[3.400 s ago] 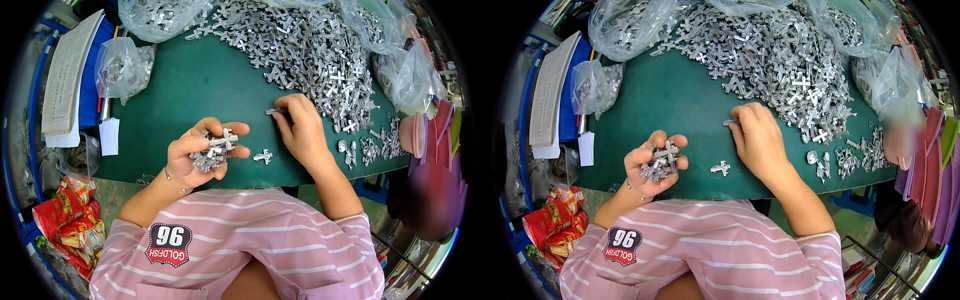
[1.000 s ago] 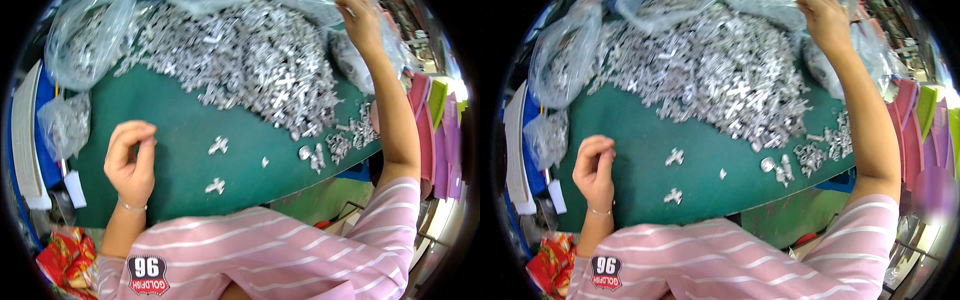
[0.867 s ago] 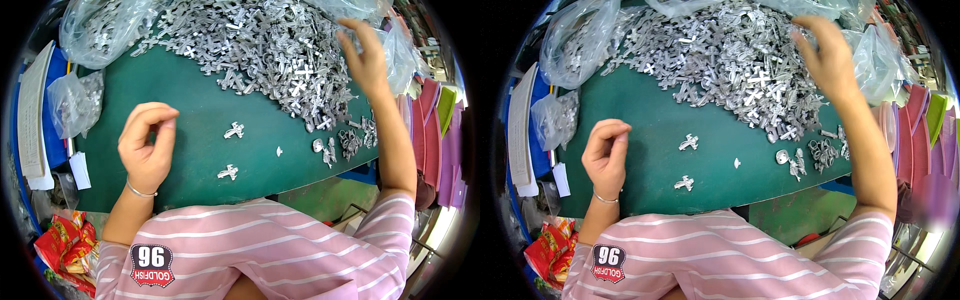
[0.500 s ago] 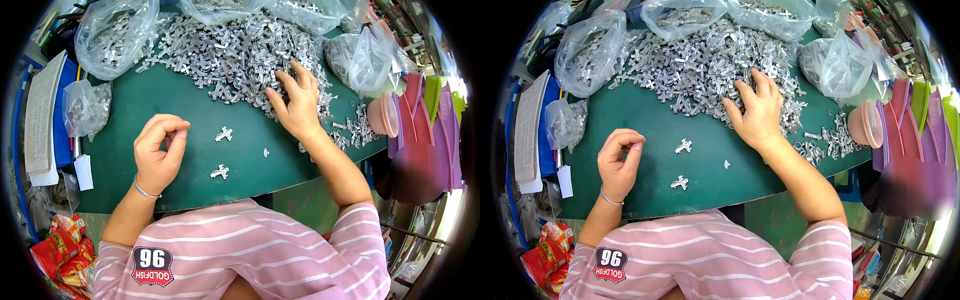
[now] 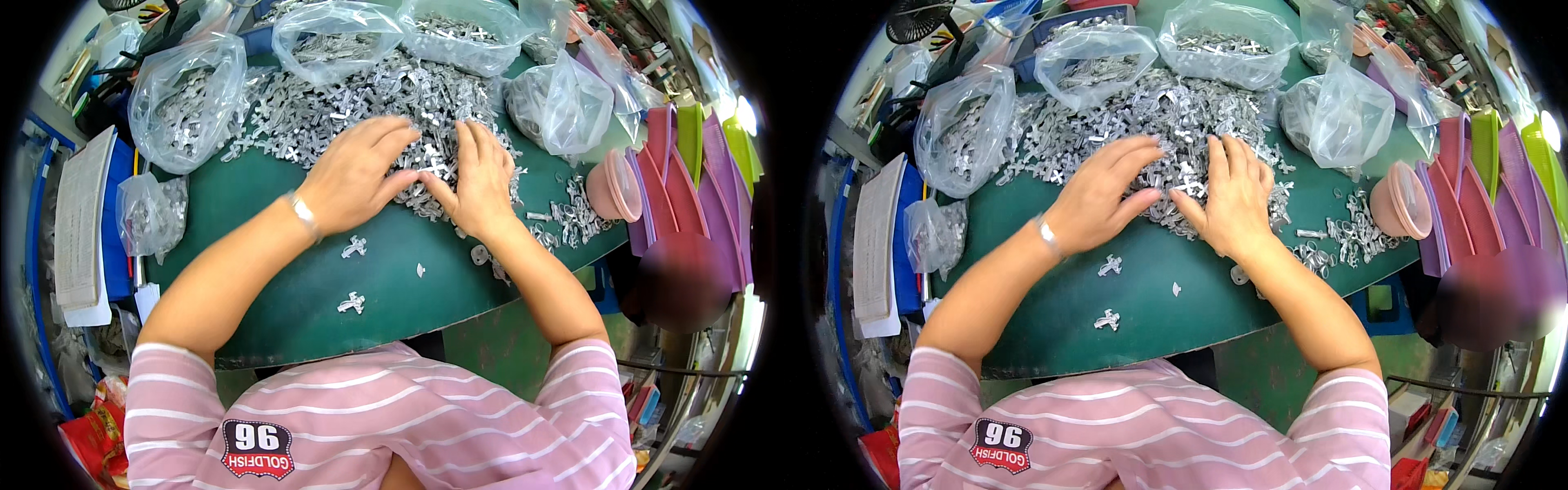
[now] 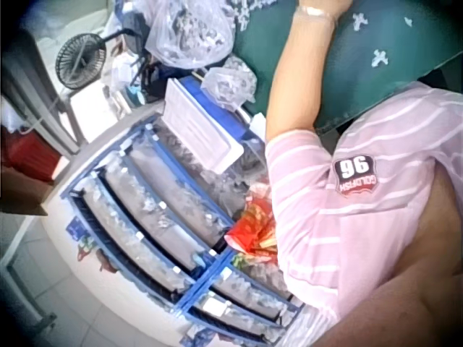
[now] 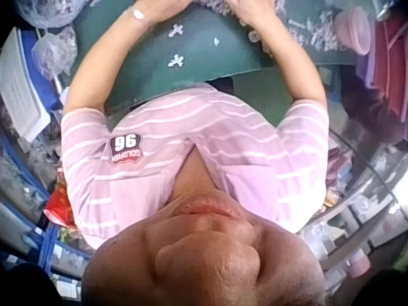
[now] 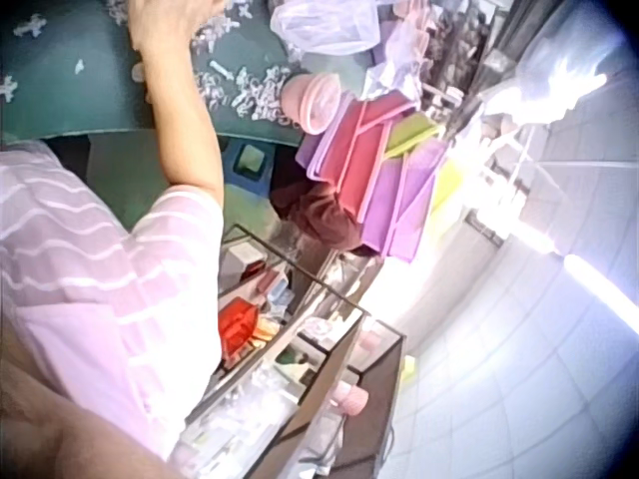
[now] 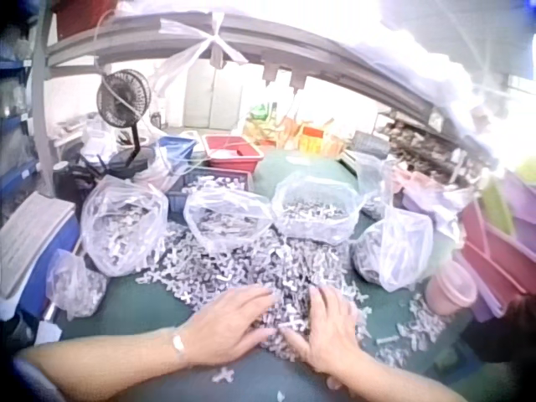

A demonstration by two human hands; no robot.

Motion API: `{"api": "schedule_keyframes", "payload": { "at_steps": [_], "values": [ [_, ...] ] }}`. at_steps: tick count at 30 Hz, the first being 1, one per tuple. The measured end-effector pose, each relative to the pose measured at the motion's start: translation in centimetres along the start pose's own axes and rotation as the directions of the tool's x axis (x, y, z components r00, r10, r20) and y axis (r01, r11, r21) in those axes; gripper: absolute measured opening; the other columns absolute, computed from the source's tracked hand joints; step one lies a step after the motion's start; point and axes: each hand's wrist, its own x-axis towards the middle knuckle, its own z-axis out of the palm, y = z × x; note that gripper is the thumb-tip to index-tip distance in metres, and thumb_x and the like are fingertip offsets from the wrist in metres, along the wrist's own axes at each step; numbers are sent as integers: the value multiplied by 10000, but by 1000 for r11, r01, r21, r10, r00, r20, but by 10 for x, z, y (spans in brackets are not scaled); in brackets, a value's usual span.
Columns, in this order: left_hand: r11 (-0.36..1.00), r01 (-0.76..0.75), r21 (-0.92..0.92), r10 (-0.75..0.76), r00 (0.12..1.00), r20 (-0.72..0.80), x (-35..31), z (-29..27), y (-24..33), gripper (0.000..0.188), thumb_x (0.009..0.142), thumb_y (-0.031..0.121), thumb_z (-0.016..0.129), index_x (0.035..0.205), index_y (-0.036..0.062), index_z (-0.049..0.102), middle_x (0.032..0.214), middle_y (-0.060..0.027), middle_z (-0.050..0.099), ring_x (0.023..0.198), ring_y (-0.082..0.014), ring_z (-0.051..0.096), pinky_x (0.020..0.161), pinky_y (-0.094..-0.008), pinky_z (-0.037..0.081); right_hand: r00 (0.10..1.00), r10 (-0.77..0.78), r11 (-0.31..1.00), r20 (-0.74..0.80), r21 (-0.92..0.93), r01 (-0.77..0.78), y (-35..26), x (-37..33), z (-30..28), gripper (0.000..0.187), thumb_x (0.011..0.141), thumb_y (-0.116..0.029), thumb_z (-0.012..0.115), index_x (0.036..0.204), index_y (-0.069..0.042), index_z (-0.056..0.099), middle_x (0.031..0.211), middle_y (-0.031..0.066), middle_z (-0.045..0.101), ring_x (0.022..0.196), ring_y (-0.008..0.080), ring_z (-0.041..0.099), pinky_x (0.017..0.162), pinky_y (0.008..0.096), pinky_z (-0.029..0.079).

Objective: The person assembles small silver hair clips by hand at a green worktable. They pick up individual clip components, interlock them, and place the finished clips into a pile. A second person briefly walks by in the background while the assembler continues working.

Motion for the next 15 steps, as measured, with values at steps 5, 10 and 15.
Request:
{"api": "schedule_keyframes", "payload": {
  "at_steps": [5,10,15],
  "values": [
    [982,-43,182,-16,950,311,53,34,-22,382,875,367,551,1180,139,574,1263,-61,530,1177,-236,472,927,-442,311,996,73,988,54,-143,-65,7,-9,14,788,793,-496,601,1317,51,381,1389,253,348,1301,403,312,1038,590,181],
    [972,-122,202,74,971,228,47,45,-35,374,831,336,588,1150,140,585,1242,-49,540,1140,-239,480,902,-433,306,996,85,996,-29,-34,-86,0,-8,22,795,737,-445,670,1281,64,391,1370,281,358,1283,448,314,1047,583,191],
    [981,-123,153,91,976,198,40,39,-26,328,732,139,592,1054,73,579,1184,-100,556,1081,-287,500,893,-428,357,994,87,993,-64,83,-82,-5,-14,23,810,672,-388,710,1264,62,390,1354,276,375,1257,462,336,1049,565,202]
  ]
}}
